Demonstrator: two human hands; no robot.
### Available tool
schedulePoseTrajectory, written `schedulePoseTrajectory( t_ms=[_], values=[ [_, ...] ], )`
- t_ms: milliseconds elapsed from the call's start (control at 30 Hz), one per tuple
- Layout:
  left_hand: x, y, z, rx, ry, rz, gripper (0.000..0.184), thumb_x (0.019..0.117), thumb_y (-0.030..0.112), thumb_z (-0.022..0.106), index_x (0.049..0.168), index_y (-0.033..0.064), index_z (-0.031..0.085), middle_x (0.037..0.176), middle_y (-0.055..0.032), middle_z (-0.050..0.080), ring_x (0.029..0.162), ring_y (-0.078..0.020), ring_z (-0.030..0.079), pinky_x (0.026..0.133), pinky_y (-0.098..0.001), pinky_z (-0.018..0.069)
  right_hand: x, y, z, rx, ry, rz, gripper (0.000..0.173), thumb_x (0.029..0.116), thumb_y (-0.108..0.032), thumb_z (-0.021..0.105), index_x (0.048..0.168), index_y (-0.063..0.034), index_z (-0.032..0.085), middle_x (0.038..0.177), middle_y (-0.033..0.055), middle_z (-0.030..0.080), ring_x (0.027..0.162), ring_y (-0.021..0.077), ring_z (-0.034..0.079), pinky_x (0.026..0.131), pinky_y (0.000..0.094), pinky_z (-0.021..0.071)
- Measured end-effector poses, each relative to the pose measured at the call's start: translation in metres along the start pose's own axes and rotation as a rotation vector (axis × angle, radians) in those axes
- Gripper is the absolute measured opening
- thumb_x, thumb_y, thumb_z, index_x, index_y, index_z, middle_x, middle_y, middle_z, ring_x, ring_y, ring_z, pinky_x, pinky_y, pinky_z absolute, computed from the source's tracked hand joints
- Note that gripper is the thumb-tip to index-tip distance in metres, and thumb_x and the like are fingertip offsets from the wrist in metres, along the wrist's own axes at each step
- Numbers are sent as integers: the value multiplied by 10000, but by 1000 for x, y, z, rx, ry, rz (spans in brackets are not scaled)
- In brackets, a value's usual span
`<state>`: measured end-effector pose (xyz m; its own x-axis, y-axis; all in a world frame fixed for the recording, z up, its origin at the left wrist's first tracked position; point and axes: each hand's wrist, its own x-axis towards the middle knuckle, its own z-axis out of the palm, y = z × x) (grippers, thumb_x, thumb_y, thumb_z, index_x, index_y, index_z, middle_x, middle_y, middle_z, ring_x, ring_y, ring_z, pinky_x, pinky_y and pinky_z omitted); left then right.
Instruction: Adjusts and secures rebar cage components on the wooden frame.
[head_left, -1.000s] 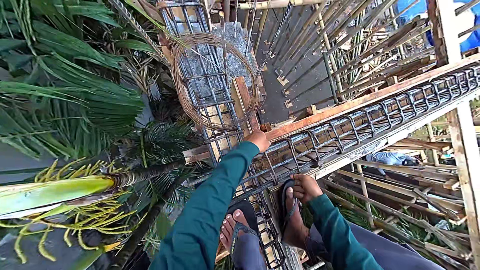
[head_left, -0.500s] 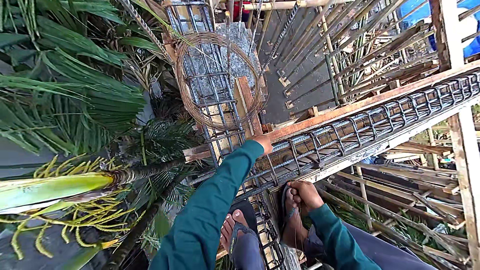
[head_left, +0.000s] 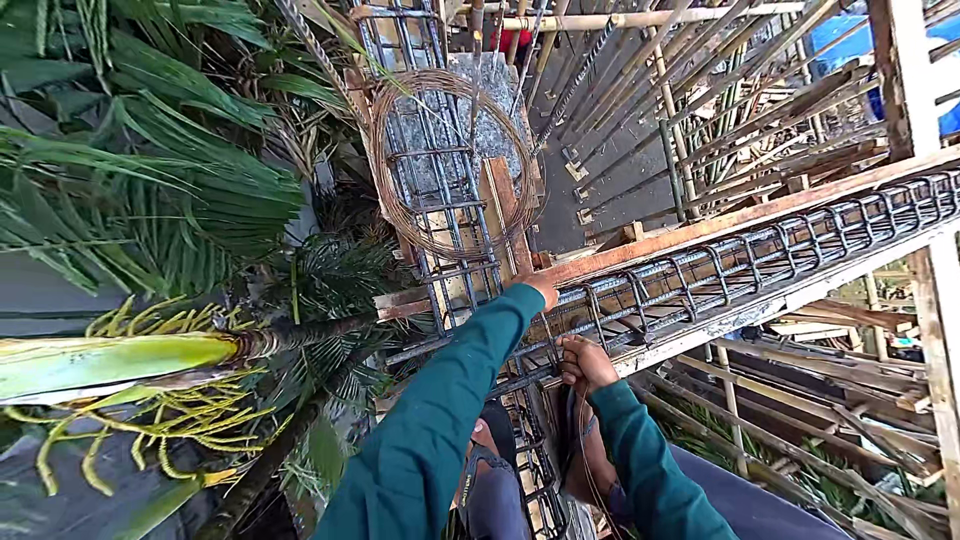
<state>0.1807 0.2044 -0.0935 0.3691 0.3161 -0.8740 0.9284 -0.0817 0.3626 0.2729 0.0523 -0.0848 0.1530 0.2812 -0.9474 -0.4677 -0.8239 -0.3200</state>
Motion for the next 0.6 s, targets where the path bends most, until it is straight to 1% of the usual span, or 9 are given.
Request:
schedulePoseTrajectory(
  t_ms=[67, 133, 233, 333, 400, 467, 500, 533, 600],
  values=[
    [16, -8, 9, -117, 74, -23, 618, 1031, 514, 534, 1225, -58, 669, 1405, -291, 558, 1366, -442, 493, 1082, -657, 397, 4, -3, -1, -158, 0, -42, 149, 1089, -99, 451, 1018, -35, 566, 549, -63, 324, 377, 44, 297, 353, 201, 313],
    [33, -19, 19, -223, 116, 33, 536, 1020, 462, 583, 1148, -43, 704, 1316, -283, 615, 1294, -437, 551, 1045, -653, 428, 6, -8, 0, -323, -8, -70, 144, 1086, -105, 472, 1044, -26, 585, 580, -48, 359, 396, 56, 311, 370, 212, 315],
    [47, -29, 28, -430, 129, 119, 399, 1066, 317, 535, 1090, -42, 705, 1145, -272, 674, 1120, -413, 642, 972, -621, 474, 8, -20, 2, -526, -9, -60, 166, 1093, -145, 486, 1119, -31, 603, 633, -26, 400, 423, 74, 353, 395, 227, 351],
    [40, -32, 29, -419, 263, 150, 425, 1094, 320, 466, 1040, -17, 718, 1085, -245, 691, 1087, -396, 659, 952, -612, 489, 3, -26, 0, -636, 18, -38, 236, 1098, -180, 497, 1215, -24, 629, 662, -4, 464, 439, 89, 408, 415, 247, 404],
    [27, -31, 24, -324, 338, 150, 449, 1100, 343, 449, 1037, -22, 702, 1099, -246, 688, 1112, -400, 655, 945, -620, 491, 0, -24, -5, -758, 69, -86, 241, 1093, -178, 498, 1185, -22, 657, 673, 1, 484, 463, 89, 414, 435, 255, 388],
    [14, -31, 25, -230, 400, 149, 453, 1103, 344, 445, 1029, -24, 699, 1093, -239, 694, 1115, -396, 661, 944, -602, 501, 0, -25, -6, -1001, 115, -163, 265, 1085, -189, 495, 1194, -46, 690, 895, 67, 622, 708, 152, 556, 661, 347, 477],
    [9, -31, 26, -202, 437, 149, 454, 1105, 340, 439, 1036, -22, 704, 1103, -231, 699, 1127, -389, 662, 954, -586, 505, -1, -30, -1, -1121, 117, -167, 303, 1087, -199, 480, 1253, -53, 687, 1122, 127, 694, 983, 225, 656, 890, 437, 517],
    [4, -33, 26, -193, 477, 152, 454, 1108, 331, 430, 1042, -23, 708, 1114, -226, 702, 1140, -381, 661, 968, -571, 504, -2, -37, 8, -1230, 109, -167, 340, 1091, -208, 458, 1306, -50, 669, 1278, 161, 679, 1190, 280, 643, 1044, 496, 481],
    [-7, -38, 25, -209, 571, 174, 468, 1114, 334, 425, 1014, -33, 699, 1103, -221, 698, 1124, -375, 664, 963, -560, 506, -2, -47, 28, -1427, 125, -183, 366, 1087, -208, 431, 1329, -38, 647, 1357, 194, 644, 1302, 336, 597, 1103, 541, 448]
  ],
)
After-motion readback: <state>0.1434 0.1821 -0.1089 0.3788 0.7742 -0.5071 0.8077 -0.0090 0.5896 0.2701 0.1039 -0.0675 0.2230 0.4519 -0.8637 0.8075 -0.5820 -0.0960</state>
